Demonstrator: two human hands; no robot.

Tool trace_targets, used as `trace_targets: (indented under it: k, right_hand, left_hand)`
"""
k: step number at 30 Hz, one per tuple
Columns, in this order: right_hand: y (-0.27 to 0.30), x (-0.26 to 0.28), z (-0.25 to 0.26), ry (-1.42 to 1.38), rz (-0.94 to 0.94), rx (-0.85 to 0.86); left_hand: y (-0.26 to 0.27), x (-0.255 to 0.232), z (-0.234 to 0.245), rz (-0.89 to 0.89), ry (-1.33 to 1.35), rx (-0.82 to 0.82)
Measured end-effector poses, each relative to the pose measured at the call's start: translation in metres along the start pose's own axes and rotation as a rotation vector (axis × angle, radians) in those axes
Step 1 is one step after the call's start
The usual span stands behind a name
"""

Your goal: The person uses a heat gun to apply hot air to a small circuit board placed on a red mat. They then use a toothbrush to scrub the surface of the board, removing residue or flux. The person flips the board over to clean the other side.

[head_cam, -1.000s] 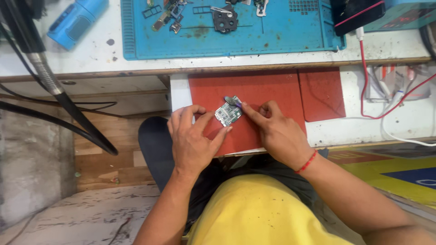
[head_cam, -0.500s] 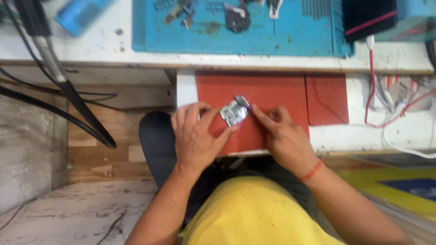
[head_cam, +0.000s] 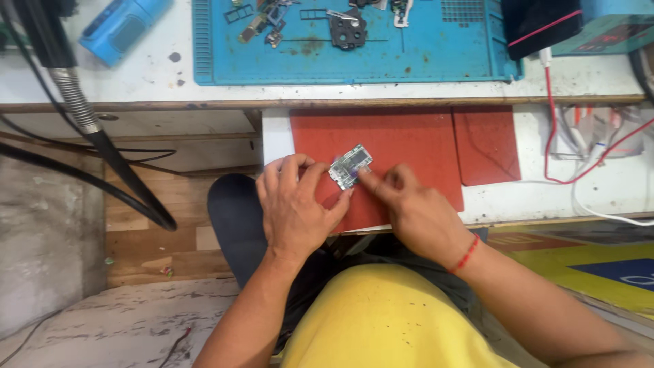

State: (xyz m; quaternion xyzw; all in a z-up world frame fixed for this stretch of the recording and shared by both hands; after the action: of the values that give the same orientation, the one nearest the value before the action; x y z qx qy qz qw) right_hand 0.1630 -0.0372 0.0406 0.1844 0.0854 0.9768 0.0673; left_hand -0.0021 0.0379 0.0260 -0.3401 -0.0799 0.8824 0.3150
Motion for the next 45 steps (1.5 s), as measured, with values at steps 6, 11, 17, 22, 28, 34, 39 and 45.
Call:
trace_targets:
  k: [6, 11, 17, 22, 28, 34, 39, 45]
  right_hand:
    - [-0.005, -0.004, 0.007, -0.005, -0.054, -0.005]
    - [-0.002, -0.005, 0.006, -0.008, -0.062, -0.004]
    - [-0.004, -0.008, 0.006, -0.034, -0.075, -0.034]
    - [0.002, -0.006, 0.002, -0.039, -0.054, -0.002]
    - [0.007, -0.007, 0.004, -0.033, -0.077, -0.073]
    - [0.000, -0.011, 0.007, 0.018, -0.071, -0.015]
    - [0.011, -0.015, 0.000, 0.047, -0.131, 0.121]
    - [0.000, -0.011, 0.001, -0.009, -0.091, 0.109]
  left_hand:
    - [-0.001, -0.003, 0.001, 0.009, 0.016, 0.002]
    - [0.000, -0.001, 0.000, 0.010, 0.018, 0.014]
    - [-0.001, -0.002, -0.001, -0.016, -0.006, 0.001]
    - [0.000, -0.001, -0.001, -0.012, 0.001, 0.001]
    - [-0.001, 0.000, 0.001, 0.001, -0.007, -0.002]
    - [-0.001, -0.002, 0.000, -0.028, 0.000, 0.004]
    - [0.001, -0.005, 0.001, -0.068, -0.022, -0.028]
    - [-0.001, -0.014, 0.001, -0.175, -0.144, -0.066]
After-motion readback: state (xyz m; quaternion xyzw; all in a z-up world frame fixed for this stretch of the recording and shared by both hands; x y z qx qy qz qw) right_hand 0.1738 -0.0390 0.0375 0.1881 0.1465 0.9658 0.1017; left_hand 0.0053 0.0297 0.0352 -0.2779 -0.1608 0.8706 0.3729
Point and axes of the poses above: each hand's wrist, its own y-axis away from the middle knuckle, its own z-axis out of the back of the hand, x = y × z, the point moved 6 cm from there along -y, towards the middle knuckle, and after that the axes turned 8 degrees about -z, right-handed, at the moved point
